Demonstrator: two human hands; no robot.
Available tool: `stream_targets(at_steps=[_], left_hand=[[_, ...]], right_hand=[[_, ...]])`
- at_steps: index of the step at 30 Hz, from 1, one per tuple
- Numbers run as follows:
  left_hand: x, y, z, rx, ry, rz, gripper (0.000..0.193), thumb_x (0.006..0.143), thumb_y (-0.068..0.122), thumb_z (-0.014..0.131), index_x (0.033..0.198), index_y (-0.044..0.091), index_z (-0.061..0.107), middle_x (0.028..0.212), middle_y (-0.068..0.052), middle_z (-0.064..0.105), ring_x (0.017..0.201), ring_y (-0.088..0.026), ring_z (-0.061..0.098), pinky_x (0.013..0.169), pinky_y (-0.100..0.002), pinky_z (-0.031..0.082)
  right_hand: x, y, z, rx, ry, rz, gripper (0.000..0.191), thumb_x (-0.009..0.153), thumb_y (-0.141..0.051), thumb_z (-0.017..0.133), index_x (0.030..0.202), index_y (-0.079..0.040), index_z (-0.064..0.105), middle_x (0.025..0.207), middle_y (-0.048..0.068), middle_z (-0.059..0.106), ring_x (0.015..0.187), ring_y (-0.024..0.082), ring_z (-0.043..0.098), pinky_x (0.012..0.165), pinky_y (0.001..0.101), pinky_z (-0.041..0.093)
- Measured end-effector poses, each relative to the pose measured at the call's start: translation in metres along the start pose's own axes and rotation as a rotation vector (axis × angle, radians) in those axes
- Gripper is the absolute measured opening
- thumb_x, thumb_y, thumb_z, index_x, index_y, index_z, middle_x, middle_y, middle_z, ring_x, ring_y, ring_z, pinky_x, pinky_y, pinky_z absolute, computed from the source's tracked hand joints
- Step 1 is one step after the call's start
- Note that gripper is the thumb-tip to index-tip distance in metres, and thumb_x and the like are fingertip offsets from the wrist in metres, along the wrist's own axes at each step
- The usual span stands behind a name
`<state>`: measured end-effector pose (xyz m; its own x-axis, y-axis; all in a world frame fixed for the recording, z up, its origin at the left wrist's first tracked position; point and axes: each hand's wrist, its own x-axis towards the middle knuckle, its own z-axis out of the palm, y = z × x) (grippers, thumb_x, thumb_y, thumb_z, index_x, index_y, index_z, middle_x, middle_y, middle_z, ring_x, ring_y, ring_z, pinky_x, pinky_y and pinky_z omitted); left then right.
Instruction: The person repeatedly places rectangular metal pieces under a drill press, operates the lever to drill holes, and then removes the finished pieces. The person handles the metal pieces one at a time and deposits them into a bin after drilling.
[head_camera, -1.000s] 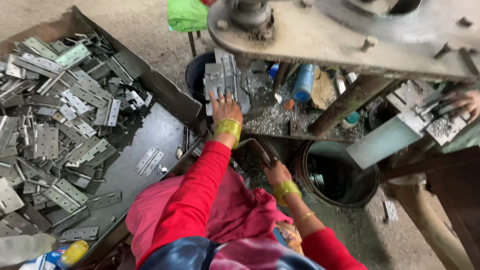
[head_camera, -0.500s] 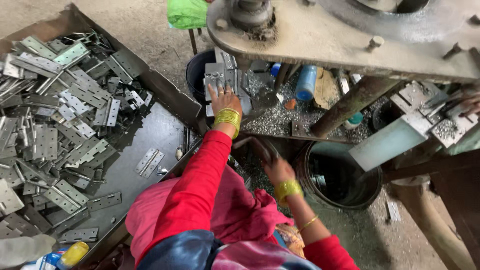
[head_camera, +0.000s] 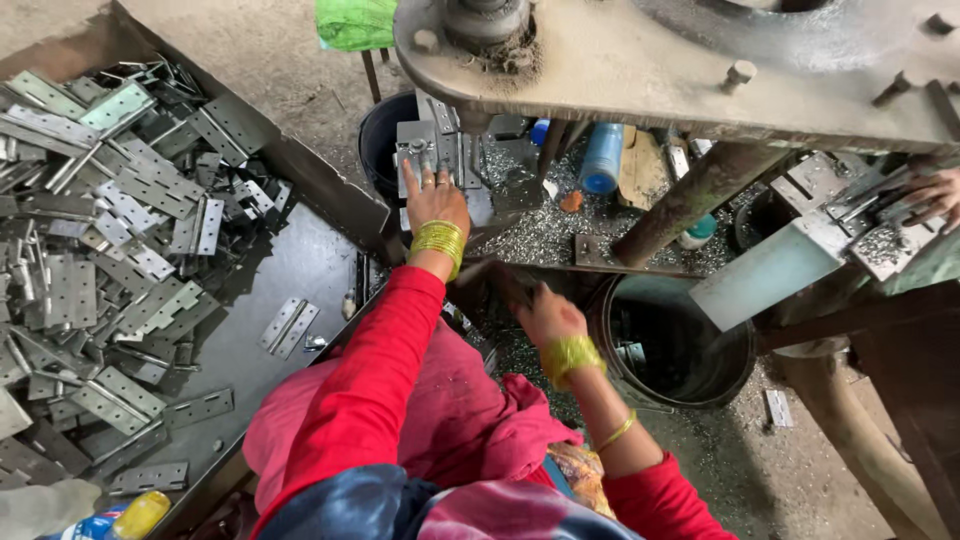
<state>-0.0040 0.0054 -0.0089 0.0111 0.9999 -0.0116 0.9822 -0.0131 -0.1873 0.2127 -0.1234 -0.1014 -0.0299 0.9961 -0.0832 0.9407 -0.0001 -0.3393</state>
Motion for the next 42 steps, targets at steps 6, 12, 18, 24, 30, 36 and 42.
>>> stream_targets(at_steps=[6,12,18,24,30,36,42], left_hand=[[-0.012,-0.008,0.023,-0.260,0.126,-0.006,0.047,0.098,0.020,0.048,0.142,0.009,0.062,0.160,-0.004,0.045,0.154,-0.032,0.027,0.122,-0.067,-0.003],[-0.010,-0.014,0.017,-0.081,0.124,0.080,0.051,0.090,0.022,0.051,0.139,0.012,0.060,0.160,-0.004,0.041,0.154,-0.032,0.024,0.117,-0.066,-0.003],[-0.002,-0.007,0.010,-0.217,0.111,0.020,0.049,0.101,0.032,0.048,0.143,0.009,0.059,0.161,-0.006,0.043,0.154,-0.031,0.026,0.124,-0.062,0.000],[-0.008,-0.010,0.014,-0.096,0.088,0.070,0.053,0.089,0.026,0.052,0.139,0.011,0.059,0.159,-0.004,0.042,0.151,-0.030,0.024,0.120,-0.061,-0.001],[-0.014,-0.010,0.003,-0.024,0.101,0.079,0.048,0.103,0.027,0.039,0.141,0.007,0.060,0.160,-0.006,0.044,0.154,-0.030,0.027,0.123,-0.060,-0.003],[0.000,-0.002,-0.001,-0.011,0.037,0.038,0.052,0.103,0.033,0.035,0.142,0.006,0.058,0.160,-0.008,0.042,0.152,-0.031,0.027,0.121,-0.060,-0.004],[-0.016,-0.004,0.002,-0.085,0.100,0.095,0.049,0.103,0.023,0.038,0.143,0.005,0.060,0.162,-0.010,0.043,0.153,-0.034,0.028,0.122,-0.064,-0.002]], right_hand=[[-0.014,0.022,0.040,0.135,-0.061,0.052,0.035,0.095,-0.044,0.063,0.114,-0.016,0.072,0.098,0.019,0.075,0.093,0.037,0.074,0.075,0.0500,0.059],[0.000,-0.004,-0.006,0.007,-0.155,0.083,0.053,0.087,-0.052,0.065,0.117,-0.008,0.065,0.095,0.018,0.076,0.093,0.036,0.073,0.080,0.0496,0.058],[0.005,-0.037,-0.054,-0.113,-0.093,-0.052,0.046,0.089,-0.044,0.062,0.112,-0.004,0.066,0.096,0.020,0.075,0.093,0.039,0.072,0.082,0.0514,0.057],[-0.003,-0.044,-0.064,-0.113,-0.150,-0.021,0.049,0.091,-0.046,0.062,0.114,-0.003,0.066,0.098,0.021,0.076,0.095,0.039,0.073,0.084,0.0499,0.058],[0.004,-0.042,-0.060,-0.075,-0.181,0.025,0.055,0.088,-0.049,0.063,0.119,-0.003,0.063,0.098,0.021,0.074,0.095,0.040,0.072,0.082,0.0508,0.057],[-0.014,-0.007,-0.008,0.125,-0.100,0.036,0.048,0.089,-0.049,0.064,0.120,-0.012,0.066,0.098,0.019,0.075,0.093,0.038,0.074,0.081,0.0491,0.059],[-0.014,0.008,0.015,0.140,-0.127,0.068,0.043,0.093,-0.047,0.066,0.115,-0.011,0.070,0.100,0.021,0.075,0.098,0.039,0.072,0.081,0.0505,0.059]])
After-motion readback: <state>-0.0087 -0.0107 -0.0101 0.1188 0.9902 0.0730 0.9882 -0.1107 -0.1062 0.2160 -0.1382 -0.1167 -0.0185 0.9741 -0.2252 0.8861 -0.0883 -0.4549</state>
